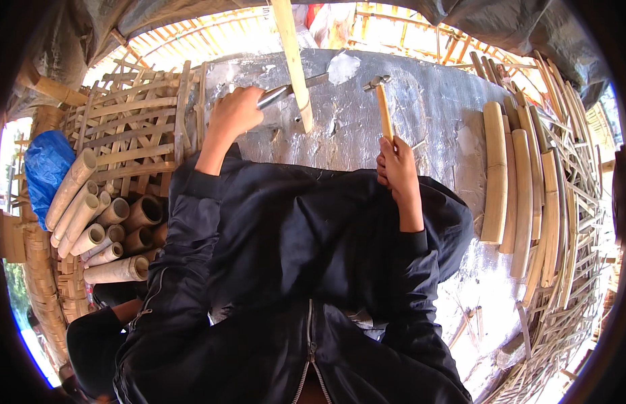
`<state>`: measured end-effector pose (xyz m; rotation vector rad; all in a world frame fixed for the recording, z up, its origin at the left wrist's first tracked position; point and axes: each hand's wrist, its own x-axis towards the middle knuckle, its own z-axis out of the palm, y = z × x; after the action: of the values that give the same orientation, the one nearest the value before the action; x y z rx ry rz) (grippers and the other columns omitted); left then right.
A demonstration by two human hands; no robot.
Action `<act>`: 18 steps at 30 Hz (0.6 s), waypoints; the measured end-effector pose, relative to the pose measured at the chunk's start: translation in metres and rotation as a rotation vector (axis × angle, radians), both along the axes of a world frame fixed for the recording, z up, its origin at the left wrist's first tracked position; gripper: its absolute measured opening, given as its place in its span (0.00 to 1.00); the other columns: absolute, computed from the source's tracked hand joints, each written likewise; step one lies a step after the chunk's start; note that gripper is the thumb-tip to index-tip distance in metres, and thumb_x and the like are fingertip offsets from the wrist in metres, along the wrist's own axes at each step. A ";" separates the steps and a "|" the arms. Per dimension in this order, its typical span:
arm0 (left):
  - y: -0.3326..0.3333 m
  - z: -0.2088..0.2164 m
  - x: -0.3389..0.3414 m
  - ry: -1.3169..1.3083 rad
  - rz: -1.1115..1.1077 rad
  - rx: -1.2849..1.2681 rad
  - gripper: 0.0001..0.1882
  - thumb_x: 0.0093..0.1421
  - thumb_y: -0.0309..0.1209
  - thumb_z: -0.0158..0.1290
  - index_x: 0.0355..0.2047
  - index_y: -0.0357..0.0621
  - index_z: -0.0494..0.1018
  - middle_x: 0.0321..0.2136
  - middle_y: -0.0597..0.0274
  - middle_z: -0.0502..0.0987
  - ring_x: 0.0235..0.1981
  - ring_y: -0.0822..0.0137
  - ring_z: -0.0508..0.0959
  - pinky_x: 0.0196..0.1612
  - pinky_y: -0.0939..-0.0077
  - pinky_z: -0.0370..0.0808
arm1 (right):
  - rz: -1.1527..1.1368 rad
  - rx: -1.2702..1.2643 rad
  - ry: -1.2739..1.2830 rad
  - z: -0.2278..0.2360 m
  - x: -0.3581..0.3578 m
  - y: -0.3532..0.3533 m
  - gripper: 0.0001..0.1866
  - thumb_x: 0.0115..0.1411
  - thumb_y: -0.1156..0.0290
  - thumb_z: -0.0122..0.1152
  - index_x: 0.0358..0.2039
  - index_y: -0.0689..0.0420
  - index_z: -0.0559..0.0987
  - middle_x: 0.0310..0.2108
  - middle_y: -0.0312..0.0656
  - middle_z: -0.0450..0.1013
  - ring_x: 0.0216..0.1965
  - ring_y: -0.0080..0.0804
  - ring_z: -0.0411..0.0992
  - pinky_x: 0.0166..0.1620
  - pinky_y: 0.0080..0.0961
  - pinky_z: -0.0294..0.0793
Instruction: The person shapes bamboo or wood strips by holding a strip against a block and striking a metal tool with a hammer.
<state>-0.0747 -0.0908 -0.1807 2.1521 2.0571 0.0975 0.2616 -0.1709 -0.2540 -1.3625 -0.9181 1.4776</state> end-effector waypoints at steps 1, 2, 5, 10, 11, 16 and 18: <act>0.002 -0.003 -0.003 -0.001 0.001 0.003 0.16 0.53 0.29 0.52 0.43 0.47 0.80 0.40 0.47 0.83 0.46 0.42 0.82 0.50 0.47 0.76 | 0.005 0.012 -0.007 -0.001 -0.001 -0.001 0.12 0.74 0.64 0.54 0.35 0.55 0.68 0.19 0.28 0.61 0.14 0.14 0.58 0.15 0.18 0.55; 0.003 -0.004 -0.004 0.001 -0.010 0.018 0.16 0.53 0.29 0.52 0.43 0.46 0.80 0.40 0.47 0.83 0.45 0.42 0.82 0.49 0.48 0.77 | 0.012 0.025 -0.015 -0.002 -0.003 -0.002 0.12 0.74 0.64 0.55 0.35 0.55 0.68 0.19 0.28 0.61 0.15 0.14 0.58 0.15 0.18 0.55; 0.004 -0.006 -0.005 -0.038 -0.006 -0.013 0.15 0.54 0.29 0.53 0.42 0.42 0.80 0.40 0.44 0.83 0.44 0.41 0.82 0.48 0.50 0.78 | 0.021 0.131 -0.139 -0.001 -0.010 -0.005 0.15 0.74 0.63 0.55 0.32 0.58 0.69 0.18 0.33 0.64 0.14 0.18 0.60 0.16 0.24 0.57; 0.019 -0.044 0.000 -0.231 -0.063 -0.078 0.14 0.57 0.31 0.56 0.40 0.35 0.79 0.35 0.35 0.82 0.39 0.41 0.83 0.42 0.49 0.78 | 0.021 0.352 -0.428 -0.005 -0.028 -0.016 0.21 0.74 0.61 0.57 0.27 0.63 0.69 0.15 0.43 0.64 0.16 0.27 0.61 0.23 0.33 0.61; 0.021 -0.047 0.014 -0.222 -0.071 -0.078 0.14 0.56 0.31 0.56 0.39 0.35 0.79 0.36 0.36 0.82 0.39 0.41 0.83 0.42 0.49 0.78 | 0.010 0.299 -0.395 0.002 -0.027 -0.023 0.21 0.73 0.62 0.57 0.27 0.64 0.69 0.15 0.44 0.63 0.17 0.28 0.61 0.24 0.34 0.61; 0.033 -0.030 0.042 -0.160 -0.123 -0.118 0.13 0.55 0.28 0.55 0.40 0.35 0.78 0.38 0.37 0.82 0.42 0.41 0.84 0.46 0.48 0.78 | -0.033 0.471 -0.611 -0.016 -0.002 -0.034 0.18 0.76 0.62 0.53 0.29 0.58 0.68 0.15 0.31 0.63 0.13 0.15 0.61 0.16 0.20 0.59; 0.034 -0.024 0.042 -0.142 -0.149 -0.124 0.14 0.55 0.27 0.54 0.41 0.35 0.78 0.40 0.38 0.82 0.44 0.41 0.83 0.47 0.48 0.78 | -0.054 0.403 -0.611 0.003 -0.003 -0.045 0.19 0.74 0.65 0.55 0.27 0.61 0.67 0.15 0.39 0.64 0.15 0.22 0.61 0.20 0.28 0.59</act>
<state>-0.0327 -0.0565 -0.2046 2.1485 1.7731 0.0985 0.2587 -0.2155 -0.2510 -1.5299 -1.4545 0.7684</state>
